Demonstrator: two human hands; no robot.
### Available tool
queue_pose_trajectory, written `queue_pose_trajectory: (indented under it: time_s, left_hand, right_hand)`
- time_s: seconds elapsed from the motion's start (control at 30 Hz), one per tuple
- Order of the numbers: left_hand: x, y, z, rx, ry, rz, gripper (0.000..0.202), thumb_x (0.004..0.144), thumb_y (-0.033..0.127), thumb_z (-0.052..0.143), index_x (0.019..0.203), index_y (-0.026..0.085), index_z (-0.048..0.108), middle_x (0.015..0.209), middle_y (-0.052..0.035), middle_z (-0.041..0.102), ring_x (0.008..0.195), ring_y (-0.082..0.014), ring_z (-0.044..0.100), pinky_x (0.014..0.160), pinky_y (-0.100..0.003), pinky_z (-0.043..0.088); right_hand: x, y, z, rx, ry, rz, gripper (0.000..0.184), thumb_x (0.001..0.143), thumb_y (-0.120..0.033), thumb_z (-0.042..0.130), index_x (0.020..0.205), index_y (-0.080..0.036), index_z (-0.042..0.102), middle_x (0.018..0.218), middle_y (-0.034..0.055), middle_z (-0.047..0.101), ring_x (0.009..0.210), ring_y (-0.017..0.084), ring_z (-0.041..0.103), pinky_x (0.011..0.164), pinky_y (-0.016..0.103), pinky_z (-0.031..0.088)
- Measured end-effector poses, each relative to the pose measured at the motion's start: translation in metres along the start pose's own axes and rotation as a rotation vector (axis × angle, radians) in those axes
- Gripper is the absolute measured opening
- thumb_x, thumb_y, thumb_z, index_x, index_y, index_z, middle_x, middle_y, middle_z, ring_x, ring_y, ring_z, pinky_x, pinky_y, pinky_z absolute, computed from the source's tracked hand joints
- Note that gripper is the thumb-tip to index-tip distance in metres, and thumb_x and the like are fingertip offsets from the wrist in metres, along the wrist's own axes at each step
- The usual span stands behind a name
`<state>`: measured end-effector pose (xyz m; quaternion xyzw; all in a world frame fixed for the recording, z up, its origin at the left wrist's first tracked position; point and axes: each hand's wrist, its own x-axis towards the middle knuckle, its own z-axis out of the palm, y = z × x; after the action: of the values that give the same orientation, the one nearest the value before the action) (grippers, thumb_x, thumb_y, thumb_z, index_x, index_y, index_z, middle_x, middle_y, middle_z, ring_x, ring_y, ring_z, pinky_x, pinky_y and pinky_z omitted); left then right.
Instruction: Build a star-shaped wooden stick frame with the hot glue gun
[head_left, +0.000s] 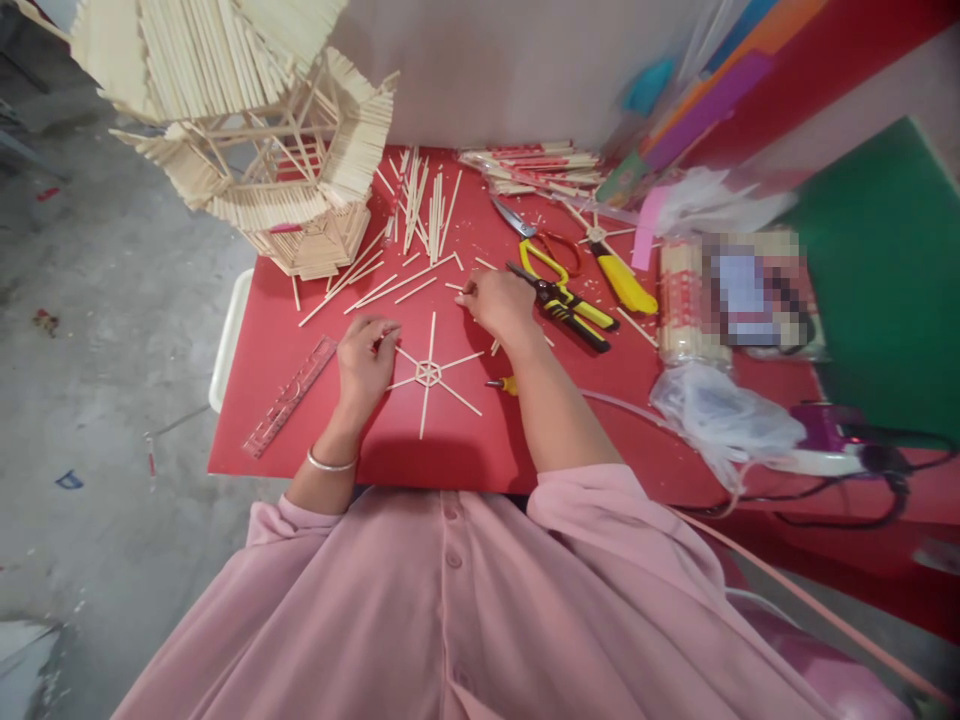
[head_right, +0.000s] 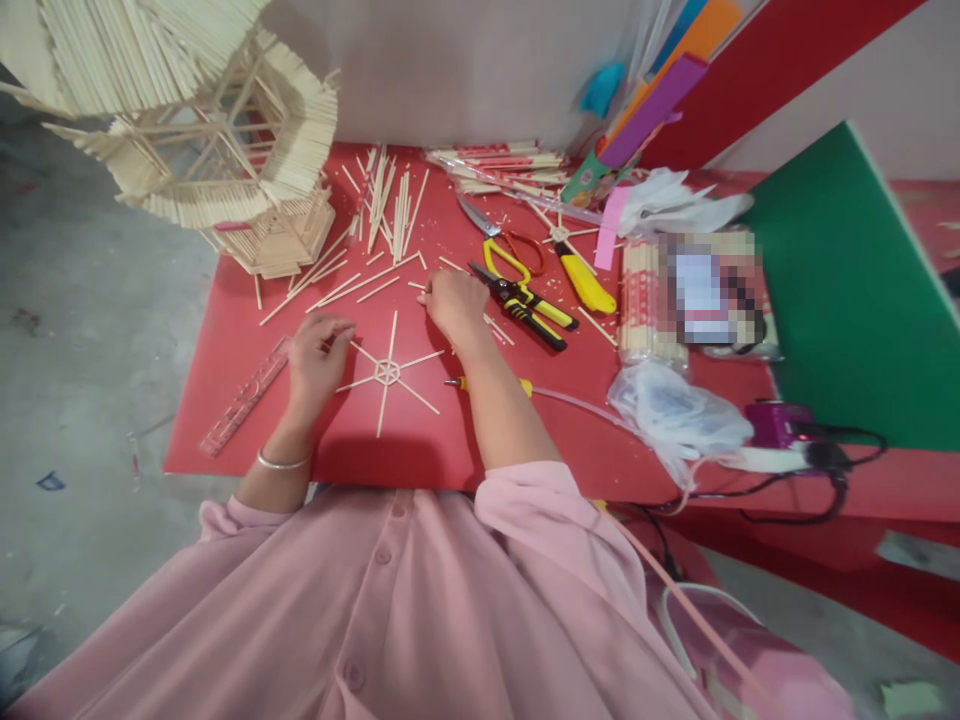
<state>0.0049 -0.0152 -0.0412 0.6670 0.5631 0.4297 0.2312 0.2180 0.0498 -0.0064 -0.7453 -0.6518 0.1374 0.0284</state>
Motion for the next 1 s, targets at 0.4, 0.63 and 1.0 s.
queue_pose_trajectory:
  time_s: [0.4, 0.63, 1.0]
  left_hand:
    - [-0.002, 0.010, 0.004, -0.412, -0.044, -0.342, 0.014, 0.080, 0.025, 0.069, 0.088, 0.017, 0.078, 0.069, -0.0019, 0.072, 0.049, -0.0088, 0.054, 0.051, -0.023, 0.046]
    - [-0.003, 0.022, 0.005, -0.774, -0.087, -0.506, 0.029, 0.065, 0.032, 0.085, 0.090, 0.016, 0.081, 0.067, -0.0022, 0.073, 0.046, -0.0060, 0.051, 0.045, -0.019, 0.041]
    - [-0.002, 0.021, 0.007, -0.838, -0.034, -0.520, 0.026, 0.063, 0.032, 0.087, 0.074, 0.017, 0.070, 0.050, 0.0054, 0.057, 0.041, -0.0043, 0.046, 0.041, -0.015, 0.035]
  right_hand:
    - [-0.041, -0.009, -0.011, 0.342, -0.060, -0.203, 0.017, 0.096, -0.031, 0.052, 0.092, -0.021, 0.065, 0.099, 0.0072, 0.074, 0.089, 0.020, 0.065, 0.078, 0.032, 0.045]
    - [-0.071, -0.019, 0.008, 0.811, -0.134, -0.241, 0.020, 0.091, -0.040, 0.054, 0.082, -0.022, 0.057, 0.080, -0.0005, 0.065, 0.074, 0.015, 0.055, 0.072, 0.029, 0.041]
    - [-0.082, -0.033, 0.007, 0.916, -0.278, -0.197, 0.015, 0.092, -0.030, 0.052, 0.089, -0.021, 0.063, 0.079, -0.0009, 0.068, 0.068, 0.014, 0.062, 0.065, 0.027, 0.047]
